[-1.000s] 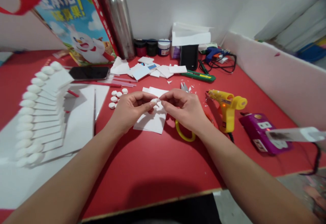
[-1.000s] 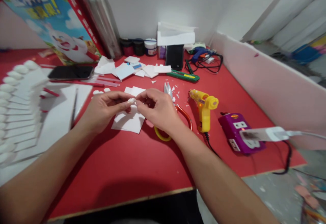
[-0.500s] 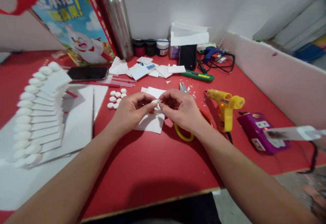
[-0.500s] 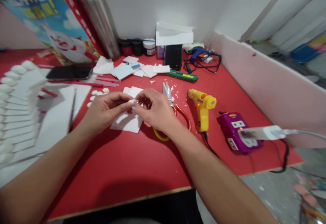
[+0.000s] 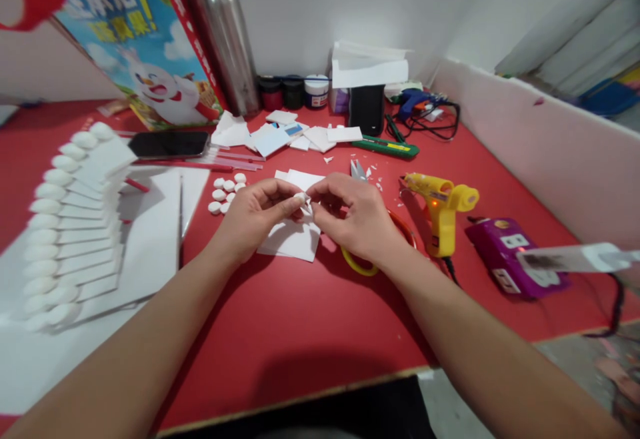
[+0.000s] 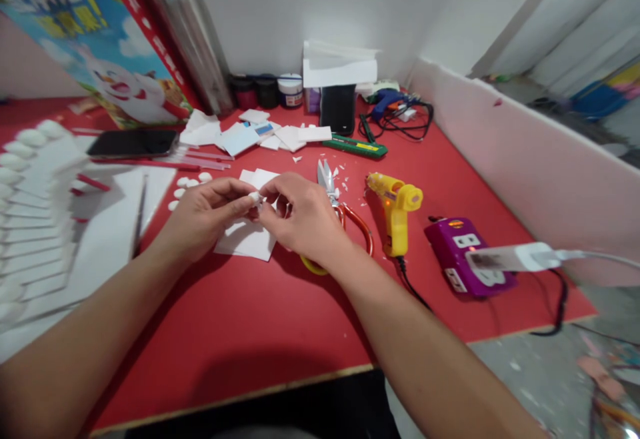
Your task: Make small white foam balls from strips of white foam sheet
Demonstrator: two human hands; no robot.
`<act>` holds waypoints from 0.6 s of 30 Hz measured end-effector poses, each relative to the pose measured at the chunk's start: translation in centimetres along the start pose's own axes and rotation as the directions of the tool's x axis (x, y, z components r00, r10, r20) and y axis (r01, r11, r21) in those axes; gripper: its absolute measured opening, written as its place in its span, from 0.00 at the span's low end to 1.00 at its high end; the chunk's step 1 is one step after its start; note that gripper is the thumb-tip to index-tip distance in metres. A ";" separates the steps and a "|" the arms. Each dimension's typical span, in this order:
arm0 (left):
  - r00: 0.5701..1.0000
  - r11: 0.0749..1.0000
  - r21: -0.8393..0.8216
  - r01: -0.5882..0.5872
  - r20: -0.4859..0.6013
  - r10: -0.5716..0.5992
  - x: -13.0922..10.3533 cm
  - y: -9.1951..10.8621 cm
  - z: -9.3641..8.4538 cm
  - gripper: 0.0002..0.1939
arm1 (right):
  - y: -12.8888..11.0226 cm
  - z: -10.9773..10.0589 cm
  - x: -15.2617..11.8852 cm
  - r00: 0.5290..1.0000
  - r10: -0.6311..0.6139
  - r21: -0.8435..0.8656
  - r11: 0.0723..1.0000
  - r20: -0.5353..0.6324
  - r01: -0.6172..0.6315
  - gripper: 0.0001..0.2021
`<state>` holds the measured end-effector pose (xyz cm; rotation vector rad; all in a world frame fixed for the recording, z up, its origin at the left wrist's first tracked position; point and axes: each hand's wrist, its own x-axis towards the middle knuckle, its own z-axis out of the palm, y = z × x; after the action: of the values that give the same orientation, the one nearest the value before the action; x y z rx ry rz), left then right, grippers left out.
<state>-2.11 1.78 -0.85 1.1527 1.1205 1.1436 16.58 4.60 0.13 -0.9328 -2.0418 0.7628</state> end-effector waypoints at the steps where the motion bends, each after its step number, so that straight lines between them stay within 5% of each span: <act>1: 1.000 1.000 -0.014 -0.001 0.004 0.001 0.1 -0.1 0.0 0.11 | 0.0 0.0 0.0 1.000 -0.011 -0.007 1.000 -0.002 0.011 0.06; 18: 0.999 0.999 -0.036 -0.025 -0.046 0.024 0.2 -0.5 -0.1 0.11 | -0.1 0.5 -0.2 0.985 -0.168 -0.114 0.980 -0.038 0.162 0.08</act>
<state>-2.19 1.99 -1.39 1.1199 1.1188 1.2101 16.21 4.28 -0.11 -0.8214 -2.1065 0.5385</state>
